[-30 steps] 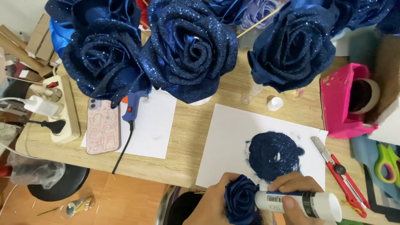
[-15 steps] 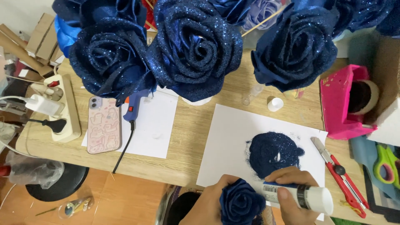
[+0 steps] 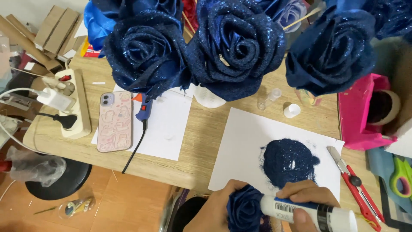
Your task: The person applies glue to the base of a dark blue fabric rose and then uses a wooden stick to press it into a pile of blue glitter on a white sheet. They continue to adjust the rose with the stick to ensure it is coated with glitter.
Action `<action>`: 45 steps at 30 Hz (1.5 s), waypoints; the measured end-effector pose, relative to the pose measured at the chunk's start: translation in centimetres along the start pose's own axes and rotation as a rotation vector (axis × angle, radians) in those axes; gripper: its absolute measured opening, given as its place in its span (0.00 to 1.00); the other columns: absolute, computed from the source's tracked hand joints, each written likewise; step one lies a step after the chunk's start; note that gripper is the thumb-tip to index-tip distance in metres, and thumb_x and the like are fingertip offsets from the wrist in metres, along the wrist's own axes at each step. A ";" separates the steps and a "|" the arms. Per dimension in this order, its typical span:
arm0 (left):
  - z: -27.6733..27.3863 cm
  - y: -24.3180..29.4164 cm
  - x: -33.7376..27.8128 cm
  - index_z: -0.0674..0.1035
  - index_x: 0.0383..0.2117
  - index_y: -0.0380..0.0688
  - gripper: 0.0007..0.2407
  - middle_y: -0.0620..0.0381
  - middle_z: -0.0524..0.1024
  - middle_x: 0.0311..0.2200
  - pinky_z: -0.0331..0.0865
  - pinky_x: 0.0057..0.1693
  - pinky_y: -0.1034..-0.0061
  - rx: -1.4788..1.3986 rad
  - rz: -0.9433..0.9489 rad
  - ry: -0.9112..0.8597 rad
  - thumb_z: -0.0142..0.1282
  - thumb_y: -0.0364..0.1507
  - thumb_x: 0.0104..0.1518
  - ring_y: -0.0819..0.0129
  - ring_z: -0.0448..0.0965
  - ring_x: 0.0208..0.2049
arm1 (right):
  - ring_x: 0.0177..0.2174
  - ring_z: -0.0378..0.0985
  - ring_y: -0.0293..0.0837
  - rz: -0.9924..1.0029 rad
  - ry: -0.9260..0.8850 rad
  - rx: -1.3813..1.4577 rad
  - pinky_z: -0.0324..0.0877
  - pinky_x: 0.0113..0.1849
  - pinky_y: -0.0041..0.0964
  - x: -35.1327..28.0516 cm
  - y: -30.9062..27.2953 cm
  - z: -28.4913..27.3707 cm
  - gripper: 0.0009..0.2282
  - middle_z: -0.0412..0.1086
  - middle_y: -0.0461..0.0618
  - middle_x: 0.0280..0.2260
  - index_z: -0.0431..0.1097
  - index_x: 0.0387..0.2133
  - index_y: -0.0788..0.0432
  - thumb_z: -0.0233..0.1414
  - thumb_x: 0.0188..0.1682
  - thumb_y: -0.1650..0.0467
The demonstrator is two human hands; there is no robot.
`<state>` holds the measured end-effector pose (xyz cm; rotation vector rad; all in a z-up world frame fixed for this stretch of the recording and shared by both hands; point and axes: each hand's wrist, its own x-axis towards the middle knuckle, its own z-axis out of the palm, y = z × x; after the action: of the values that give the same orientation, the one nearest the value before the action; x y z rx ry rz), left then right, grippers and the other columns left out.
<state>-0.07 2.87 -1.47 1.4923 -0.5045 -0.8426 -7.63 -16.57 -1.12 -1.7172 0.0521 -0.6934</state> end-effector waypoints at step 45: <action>-14.0 -18.9 -11.4 0.74 0.22 0.64 0.08 0.49 0.68 0.41 0.77 0.39 0.51 -1.779 0.097 0.343 0.62 0.41 0.49 0.46 0.68 0.42 | 0.48 0.75 0.62 0.846 -0.191 0.505 0.67 0.48 0.52 7.1 4.5 9.7 0.22 0.72 0.65 0.49 0.66 0.51 0.68 0.51 0.39 0.80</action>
<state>-0.02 22.80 -18.41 -0.0779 0.4380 -0.5573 4.27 -12.11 -3.20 -1.1085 0.4087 0.0930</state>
